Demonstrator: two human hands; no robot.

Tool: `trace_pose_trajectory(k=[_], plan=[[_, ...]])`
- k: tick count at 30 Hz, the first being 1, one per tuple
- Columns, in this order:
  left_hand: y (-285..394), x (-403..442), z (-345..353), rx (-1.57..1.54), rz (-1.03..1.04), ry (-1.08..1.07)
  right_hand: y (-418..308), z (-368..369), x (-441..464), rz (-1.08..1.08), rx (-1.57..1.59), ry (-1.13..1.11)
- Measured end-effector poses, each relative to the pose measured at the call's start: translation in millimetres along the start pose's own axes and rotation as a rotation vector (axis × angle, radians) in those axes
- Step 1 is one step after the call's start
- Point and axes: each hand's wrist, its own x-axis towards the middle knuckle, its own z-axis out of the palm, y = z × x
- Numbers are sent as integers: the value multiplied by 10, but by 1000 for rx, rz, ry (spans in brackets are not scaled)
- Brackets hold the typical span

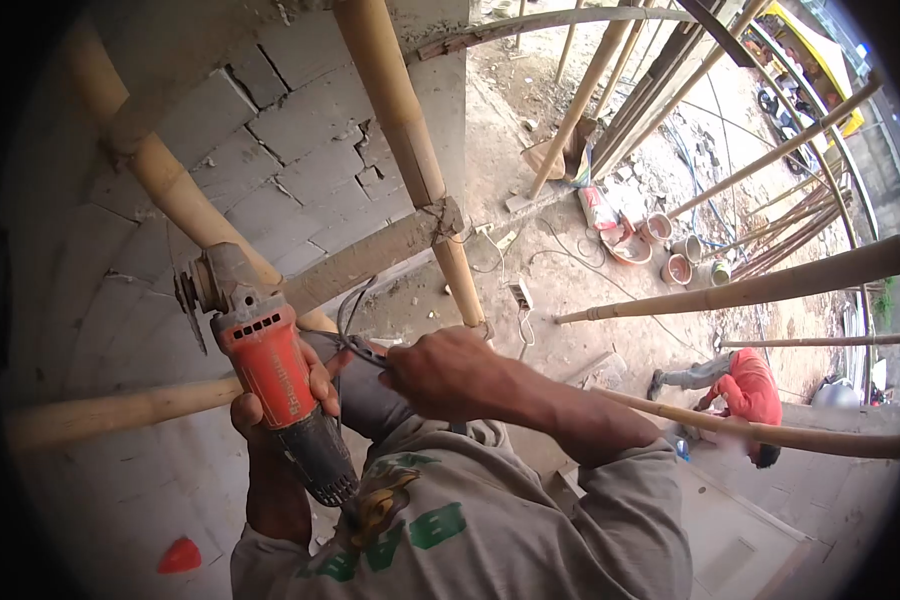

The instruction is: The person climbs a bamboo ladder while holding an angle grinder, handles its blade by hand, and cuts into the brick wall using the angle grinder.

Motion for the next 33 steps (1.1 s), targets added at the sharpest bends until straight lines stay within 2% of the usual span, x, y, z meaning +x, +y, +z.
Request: trace_pose_trajectory(k=[1, 3, 4, 6, 7, 10, 12, 14, 15, 18, 20, 23, 28, 33], plan=[[29, -9, 31, 14, 23, -5, -102, 204, 126, -140, -31, 81], [89, -85, 81, 71, 59, 32, -234, 469, 346, -377, -77, 74], [101, -158, 90, 113, 63, 79, -245, 590, 421, -412, -54, 87], [147, -297, 37, -12, 111, 99, -251, 806, 498, -460, 21, 118], [158, -364, 14, -78, 123, 107, -226, 847, 473, -393, 122, 100], [260, -480, 90, -91, 256, 232, 218, 1069, 643, -428, 63, 19], [353, -537, 8, -55, 287, 187, 689, 1424, 808, -268, 90, 88], [438, -637, -26, -7, 296, 193, 1290, 1779, 946, -116, -23, 151], [415, -680, -78, 13, 401, 240, 1547, 1896, 958, 10, -59, 167], [534, -816, -184, 40, 389, 192, 2445, 2327, 928, 315, -145, 217], [576, -869, -208, 58, 362, 141, 2597, 2335, 715, 586, -142, 294], [589, -909, -213, 65, 373, 199, 2608, 2068, 722, 703, 10, 146], [530, -943, -287, 44, 439, 352, 2666, 1587, 498, 775, 62, 392], [493, -1090, -555, 3, 329, 294, 2576, 915, 150, 815, -53, 579]])
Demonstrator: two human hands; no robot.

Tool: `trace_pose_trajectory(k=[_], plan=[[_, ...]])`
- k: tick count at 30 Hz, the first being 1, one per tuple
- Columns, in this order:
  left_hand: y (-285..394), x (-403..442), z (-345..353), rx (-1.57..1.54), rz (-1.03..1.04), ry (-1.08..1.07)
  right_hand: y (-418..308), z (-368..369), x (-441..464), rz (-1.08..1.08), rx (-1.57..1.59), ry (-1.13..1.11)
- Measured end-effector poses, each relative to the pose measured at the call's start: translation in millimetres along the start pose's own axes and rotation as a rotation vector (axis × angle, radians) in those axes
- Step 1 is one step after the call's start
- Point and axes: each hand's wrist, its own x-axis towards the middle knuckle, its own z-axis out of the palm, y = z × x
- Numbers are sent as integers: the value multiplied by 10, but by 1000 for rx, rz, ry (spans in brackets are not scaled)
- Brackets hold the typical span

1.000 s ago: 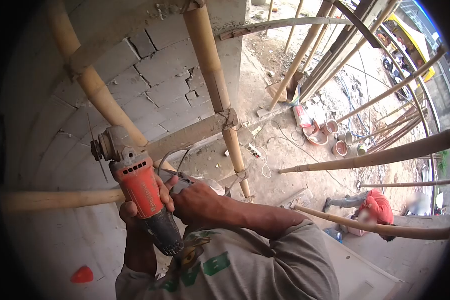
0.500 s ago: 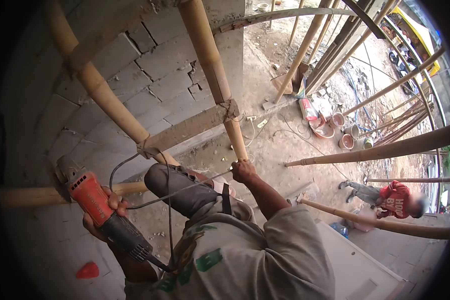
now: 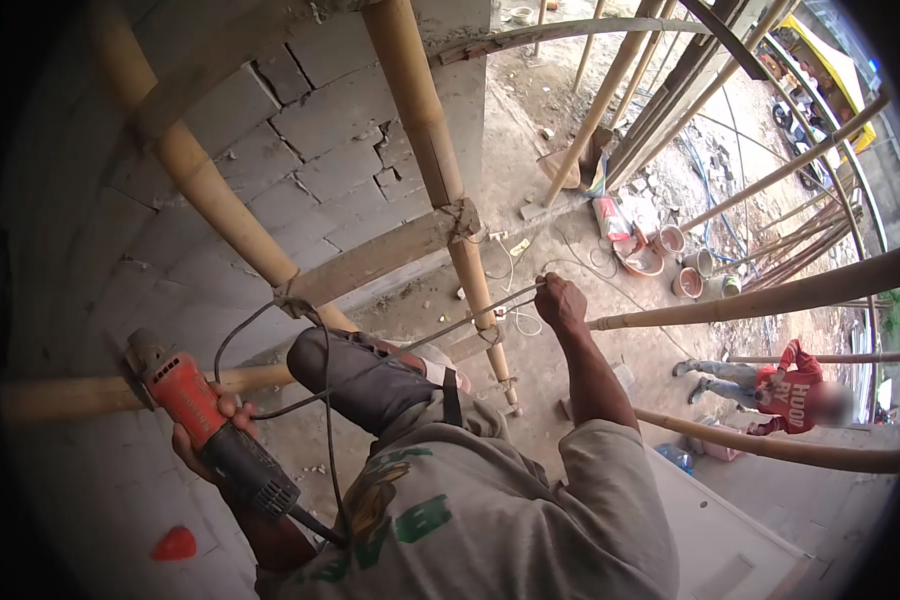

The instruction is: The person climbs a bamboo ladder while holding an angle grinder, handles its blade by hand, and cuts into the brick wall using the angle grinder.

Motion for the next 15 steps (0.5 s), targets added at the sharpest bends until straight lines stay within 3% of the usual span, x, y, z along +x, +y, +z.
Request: trace_pose_trajectory(k=[5, 7, 9, 11, 13, 15], plan=[[2, 4, 101, -15, 130, 65, 17, -814, -139, -110, 10, 243], [49, 1, 62, -26, 147, 45, 165, -1153, -117, -79, 178, 217], [78, -15, -33, -51, 131, 68, -202, -1838, -409, 41, 304, 334], [100, -16, -52, -54, 128, 42, 84, -2228, -144, -83, 760, 338], [94, 44, 33, -38, 146, -37, -270, -2838, -184, -254, 907, 498], [64, 5, 132, -8, 163, 17, -626, -3429, -147, -437, 942, 658]])
